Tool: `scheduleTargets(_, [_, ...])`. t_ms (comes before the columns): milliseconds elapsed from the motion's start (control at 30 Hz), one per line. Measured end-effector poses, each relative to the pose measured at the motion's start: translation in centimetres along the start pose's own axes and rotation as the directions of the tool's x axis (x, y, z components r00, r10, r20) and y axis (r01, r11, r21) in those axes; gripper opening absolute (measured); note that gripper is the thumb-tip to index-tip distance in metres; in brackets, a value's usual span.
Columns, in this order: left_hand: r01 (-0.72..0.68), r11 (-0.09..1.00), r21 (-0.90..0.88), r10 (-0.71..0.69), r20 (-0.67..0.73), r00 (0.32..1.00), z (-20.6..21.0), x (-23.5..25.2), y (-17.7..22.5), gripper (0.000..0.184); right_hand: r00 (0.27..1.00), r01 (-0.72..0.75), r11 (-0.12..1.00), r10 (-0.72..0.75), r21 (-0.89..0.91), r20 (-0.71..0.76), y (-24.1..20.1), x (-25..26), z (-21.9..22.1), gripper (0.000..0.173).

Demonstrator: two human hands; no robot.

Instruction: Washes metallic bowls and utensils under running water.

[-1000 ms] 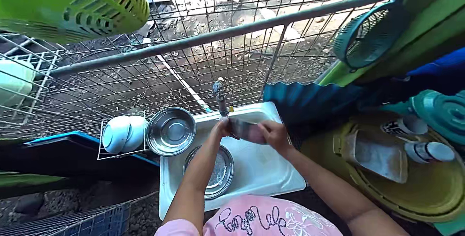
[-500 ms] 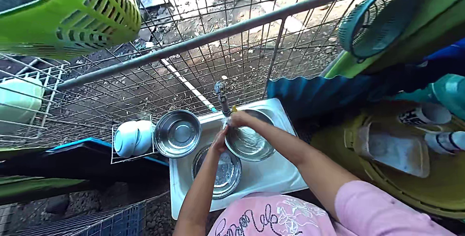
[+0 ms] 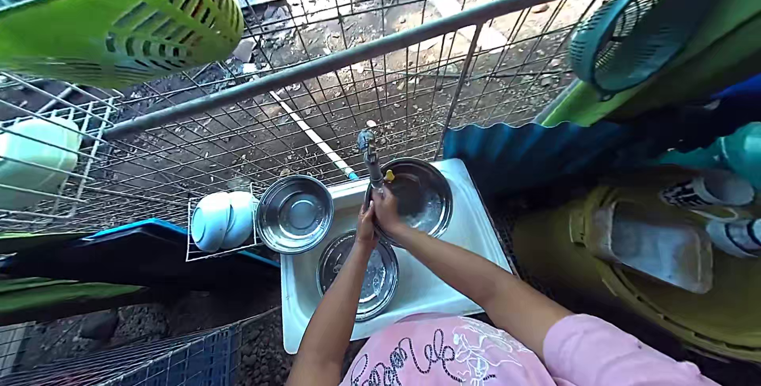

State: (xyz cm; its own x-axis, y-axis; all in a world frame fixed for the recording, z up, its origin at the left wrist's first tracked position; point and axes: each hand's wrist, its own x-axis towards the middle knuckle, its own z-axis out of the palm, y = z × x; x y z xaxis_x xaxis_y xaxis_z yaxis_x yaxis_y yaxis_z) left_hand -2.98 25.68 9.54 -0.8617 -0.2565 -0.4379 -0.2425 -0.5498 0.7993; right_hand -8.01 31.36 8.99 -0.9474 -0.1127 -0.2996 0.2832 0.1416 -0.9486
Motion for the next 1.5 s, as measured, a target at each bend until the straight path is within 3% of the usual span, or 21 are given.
scheduleTargets(67, [-0.073,0.997,0.022,0.073,-0.018,0.997,-0.1,0.4,0.3,0.039,0.963,0.158,0.953,-0.090,-0.260,0.254,2.4,-2.7,-1.3,0.039])
scheduleTargets(167, [-0.110,0.993,0.045,0.112,-0.031,0.993,-1.6,0.3,2.2,0.040,0.805,0.484,0.570,0.007,-0.664,0.593,4.5,-3.0,-8.2,0.043])
scheduleTargets(267, [-0.055,0.995,0.086,0.058,-0.031,0.998,-2.1,0.0,2.2,0.045,0.797,0.584,0.287,-0.023,-0.760,0.604,4.3,1.4,-13.5,0.069])
scheduleTargets(333, [0.034,0.997,0.063,-0.029,-0.078,0.997,-0.9,-0.3,1.5,0.044,0.859,0.511,0.245,-0.109,-0.824,0.501,3.4,4.0,-12.3,0.071])
scheduleTargets(433, [0.071,0.996,-0.045,-0.074,-0.071,0.995,1.8,-0.1,0.6,0.043,0.927,0.375,0.500,-0.176,-0.781,0.332,2.3,3.8,-6.7,0.085])
scheduleTargets(533, [0.025,0.999,-0.034,-0.029,-0.099,0.995,1.9,0.4,0.9,0.040,0.857,0.419,0.826,-0.223,-0.377,0.464,2.9,-0.5,-3.8,0.055])
scheduleTargets(567, [0.016,1.000,-0.007,-0.017,-0.137,0.990,1.3,0.5,1.4,0.039,0.750,0.463,0.827,-0.174,-0.318,0.638,3.5,-1.0,-4.8,0.053])
scheduleTargets(633, [0.028,0.999,0.016,-0.025,-0.179,0.984,-0.8,0.1,2.4,0.042,0.567,0.622,0.632,0.043,-0.462,0.822,4.0,-1.0,-8.6,0.050])
scheduleTargets(700, [0.055,0.998,0.018,-0.051,-0.171,0.984,-2.1,-0.4,2.5,0.045,0.636,0.660,0.357,0.203,-0.661,0.745,3.1,0.3,-12.2,0.053])
scheduleTargets(767, [0.099,0.995,0.010,-0.097,-0.152,0.984,-1.5,-0.9,1.4,0.045,0.781,0.573,0.275,0.102,-0.772,0.616,3.3,2.2,-13.2,0.064])
scheduleTargets(833, [0.134,0.991,-0.014,-0.134,-0.119,0.984,0.2,-0.7,0.4,0.045,0.871,0.484,0.322,-0.086,-0.814,0.484,4.0,3.4,-10.8,0.061])
scheduleTargets(900, [0.121,0.993,-0.008,-0.121,-0.074,0.990,1.9,-0.1,0.5,0.045,0.919,0.381,0.515,-0.121,-0.768,0.375,3.3,2.7,-7.3,0.067])
scheduleTargets(967, [0.084,0.995,0.050,-0.082,-0.046,0.996,2.7,0.7,1.3,0.040,0.893,0.410,0.729,-0.198,-0.548,0.405,3.9,0.8,-5.1,0.061])
scheduleTargets(1033, [0.065,0.991,0.120,-0.060,-0.050,0.997,2.1,1.4,2.1,0.038,0.766,0.482,0.832,-0.247,-0.276,0.593,5.5,-1.4,-5.9,0.053])
scheduleTargets(1100, [0.070,0.985,0.159,-0.065,-0.031,0.997,1.0,1.8,3.3,0.042,0.619,0.545,0.762,-0.084,-0.350,0.781,5.7,-2.3,-9.7,0.050])
scheduleTargets(1133, [0.078,0.982,0.173,-0.074,-0.027,0.997,0.5,1.8,3.6,0.043,0.621,0.588,0.641,0.033,-0.493,0.783,5.6,-2.1,-11.9,0.049])
scheduleTargets(1200, [0.108,0.974,0.199,-0.109,-0.007,0.994,0.3,1.4,3.6,0.043,0.745,0.564,0.409,0.123,-0.717,0.656,5.3,-0.5,-14.9,0.050])
scheduleTargets(1267, [0.145,0.968,0.206,-0.153,0.021,0.988,0.9,0.9,2.7,0.044,0.857,0.475,0.326,0.040,-0.817,0.514,5.4,1.5,-14.9,0.061])
scheduleTargets(1367, [0.165,0.973,0.161,-0.169,0.012,0.986,2.9,1.3,2.3,0.036,0.914,0.343,0.566,-0.016,-0.749,0.406,4.4,2.2,-10.4,0.070])
scheduleTargets(1433, [0.166,0.972,0.168,-0.170,0.008,0.985,3.4,1.9,2.4,0.031,0.873,0.305,0.819,-0.037,-0.486,0.485,3.2,0.0,-8.0,0.062])
scheduleTargets(1500, [0.206,0.952,0.225,-0.210,-0.004,0.978,3.5,2.1,3.2,0.031,0.776,0.289,0.921,-0.068,-0.259,0.627,1.8,-2.8,-7.6,0.060])
